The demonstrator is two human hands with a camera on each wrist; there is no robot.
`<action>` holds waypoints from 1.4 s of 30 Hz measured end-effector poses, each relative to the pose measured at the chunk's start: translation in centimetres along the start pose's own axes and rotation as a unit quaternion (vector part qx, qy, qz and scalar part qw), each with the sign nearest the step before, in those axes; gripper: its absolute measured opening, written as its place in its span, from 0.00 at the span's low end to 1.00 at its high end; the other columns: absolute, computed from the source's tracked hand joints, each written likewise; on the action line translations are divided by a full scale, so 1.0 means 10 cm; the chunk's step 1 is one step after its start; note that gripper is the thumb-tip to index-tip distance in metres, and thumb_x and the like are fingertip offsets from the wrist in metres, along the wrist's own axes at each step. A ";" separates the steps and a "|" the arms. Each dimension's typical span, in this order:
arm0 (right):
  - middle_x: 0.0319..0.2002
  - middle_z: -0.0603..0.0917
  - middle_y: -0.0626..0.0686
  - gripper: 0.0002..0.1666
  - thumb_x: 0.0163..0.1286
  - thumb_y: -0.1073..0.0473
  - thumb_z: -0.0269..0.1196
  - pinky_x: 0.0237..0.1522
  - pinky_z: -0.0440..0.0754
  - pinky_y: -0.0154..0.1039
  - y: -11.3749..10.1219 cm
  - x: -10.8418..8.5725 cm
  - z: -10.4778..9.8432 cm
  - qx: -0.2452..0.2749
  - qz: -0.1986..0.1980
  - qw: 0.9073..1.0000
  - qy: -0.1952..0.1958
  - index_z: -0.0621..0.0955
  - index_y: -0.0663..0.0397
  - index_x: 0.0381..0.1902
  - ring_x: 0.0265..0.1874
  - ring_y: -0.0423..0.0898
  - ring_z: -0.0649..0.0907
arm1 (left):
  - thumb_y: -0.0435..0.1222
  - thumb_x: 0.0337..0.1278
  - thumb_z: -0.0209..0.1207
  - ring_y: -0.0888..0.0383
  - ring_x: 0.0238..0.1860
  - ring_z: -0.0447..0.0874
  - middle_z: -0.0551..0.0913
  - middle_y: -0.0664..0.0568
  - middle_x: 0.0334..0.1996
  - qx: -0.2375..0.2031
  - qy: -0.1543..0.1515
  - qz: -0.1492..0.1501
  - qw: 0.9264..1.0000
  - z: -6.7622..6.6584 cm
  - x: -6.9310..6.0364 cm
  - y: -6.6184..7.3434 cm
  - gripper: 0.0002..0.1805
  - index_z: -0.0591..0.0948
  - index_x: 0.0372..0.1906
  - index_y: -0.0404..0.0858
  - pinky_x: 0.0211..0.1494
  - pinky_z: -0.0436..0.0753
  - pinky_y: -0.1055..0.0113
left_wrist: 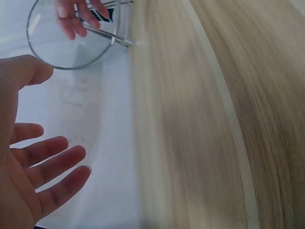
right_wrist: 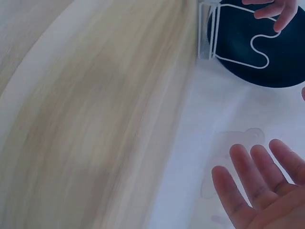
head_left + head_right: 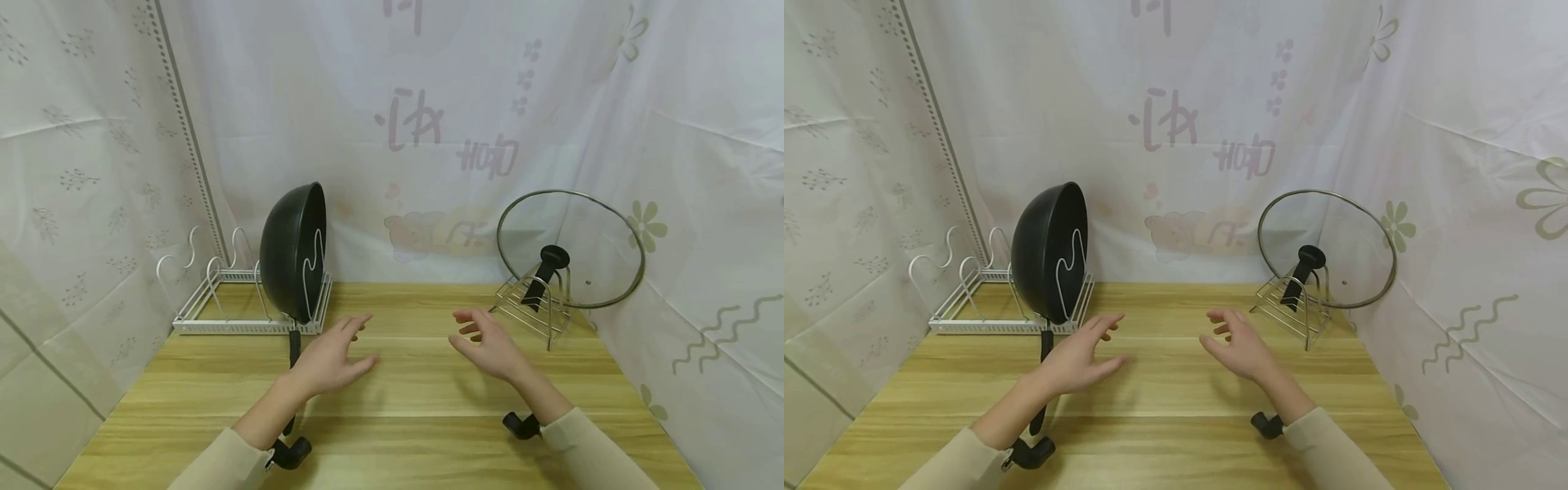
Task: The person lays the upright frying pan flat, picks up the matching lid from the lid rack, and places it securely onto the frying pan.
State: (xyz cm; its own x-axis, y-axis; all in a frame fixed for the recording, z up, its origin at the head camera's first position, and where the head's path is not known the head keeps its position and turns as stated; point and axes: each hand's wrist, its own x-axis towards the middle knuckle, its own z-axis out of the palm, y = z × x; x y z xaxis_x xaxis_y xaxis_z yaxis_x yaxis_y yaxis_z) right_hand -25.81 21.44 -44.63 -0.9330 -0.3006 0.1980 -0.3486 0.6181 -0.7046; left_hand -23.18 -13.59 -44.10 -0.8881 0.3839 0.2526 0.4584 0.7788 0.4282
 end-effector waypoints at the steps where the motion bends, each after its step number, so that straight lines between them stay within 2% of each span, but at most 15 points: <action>1: 0.68 0.81 0.60 0.31 0.79 0.48 0.68 0.64 0.85 0.60 -0.01 0.00 0.00 0.014 0.005 1.000 -0.001 0.76 0.51 0.74 0.61 0.56 0.87 | 0.51 0.69 0.72 0.51 0.58 0.89 0.83 0.49 0.67 -0.011 0.002 -0.002 1.000 -0.01 -0.01 0.00 0.43 0.70 0.83 0.43 0.48 0.89 0.54; 8: 0.68 0.83 0.58 0.28 0.80 0.49 0.68 0.60 0.86 0.50 -0.05 0.02 0.03 0.073 0.027 0.997 0.004 0.79 0.49 0.72 0.61 0.54 0.86 | 0.50 0.71 0.71 0.51 0.59 0.88 0.83 0.50 0.67 -0.084 -0.001 -0.023 0.996 -0.05 -0.09 0.04 0.41 0.71 0.83 0.44 0.53 0.89 0.55; 11: 0.68 0.82 0.59 0.27 0.82 0.49 0.67 0.56 0.86 0.45 -0.06 0.02 0.04 0.108 0.035 0.994 0.000 0.79 0.51 0.72 0.59 0.53 0.86 | 0.49 0.72 0.71 0.51 0.59 0.88 0.83 0.49 0.65 -0.112 -0.003 -0.036 0.993 -0.07 -0.14 0.03 0.39 0.72 0.81 0.44 0.51 0.89 0.59; 15: 0.67 0.81 0.64 0.26 0.84 0.52 0.64 0.59 0.88 0.44 -0.08 0.02 0.05 0.178 0.042 0.983 -0.012 0.78 0.58 0.72 0.58 0.52 0.86 | 0.48 0.72 0.71 0.50 0.59 0.88 0.85 0.48 0.63 -0.145 0.000 -0.045 0.988 -0.11 -0.20 0.04 0.36 0.74 0.79 0.42 0.45 0.88 0.66; 19: 0.67 0.81 0.66 0.27 0.86 0.53 0.61 0.61 0.89 0.46 -0.10 0.03 0.05 0.228 0.047 0.972 -0.016 0.77 0.63 0.72 0.58 0.54 0.86 | 0.46 0.73 0.71 0.50 0.57 0.88 0.86 0.49 0.60 -0.166 0.007 -0.047 0.985 -0.17 -0.27 0.04 0.33 0.76 0.76 0.42 0.46 0.86 0.67; 27: 0.68 0.81 0.69 0.27 0.86 0.54 0.60 0.59 0.90 0.43 -0.19 0.06 0.06 0.268 0.037 0.963 -0.021 0.77 0.66 0.72 0.59 0.61 0.86 | 0.46 0.73 0.70 0.56 0.54 0.89 0.87 0.51 0.57 -0.194 0.019 -0.065 0.979 -0.30 -0.40 0.04 0.29 0.78 0.73 0.44 0.45 0.85 0.67; 30: 0.68 0.80 0.70 0.27 0.86 0.55 0.60 0.59 0.90 0.42 -0.22 0.07 0.07 0.279 0.034 0.959 -0.025 0.76 0.68 0.72 0.59 0.60 0.86 | 0.45 0.74 0.70 0.56 0.53 0.89 0.87 0.50 0.57 -0.201 0.025 -0.069 0.977 -0.36 -0.45 0.02 0.28 0.79 0.72 0.43 0.46 0.85 0.67; 34: 0.68 0.80 0.70 0.27 0.86 0.55 0.59 0.59 0.90 0.41 -0.26 0.10 0.10 0.281 0.028 0.959 -0.032 0.76 0.70 0.72 0.58 0.55 0.87 | 0.44 0.74 0.70 0.56 0.53 0.88 0.87 0.49 0.56 -0.208 0.038 -0.073 0.975 -0.44 -0.51 -0.01 0.27 0.79 0.71 0.42 0.47 0.85 0.67; 42: 0.68 0.81 0.68 0.26 0.86 0.54 0.60 0.59 0.90 0.44 -0.37 0.16 0.15 0.284 0.026 0.958 -0.039 0.78 0.66 0.71 0.60 0.60 0.86 | 0.42 0.76 0.68 0.60 0.50 0.87 0.88 0.49 0.57 -0.198 0.069 -0.079 0.975 -0.64 -0.68 -0.09 0.26 0.79 0.72 0.42 0.43 0.84 0.68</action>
State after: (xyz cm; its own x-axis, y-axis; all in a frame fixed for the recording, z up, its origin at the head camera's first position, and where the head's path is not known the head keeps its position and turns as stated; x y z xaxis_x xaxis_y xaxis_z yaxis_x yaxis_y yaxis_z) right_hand -25.90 17.51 -42.71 -0.9305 -0.3472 0.1171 -0.1770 0.1458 -0.9734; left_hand -17.32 -20.12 -40.64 -0.9483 0.1835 0.2591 0.3175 0.5600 0.7652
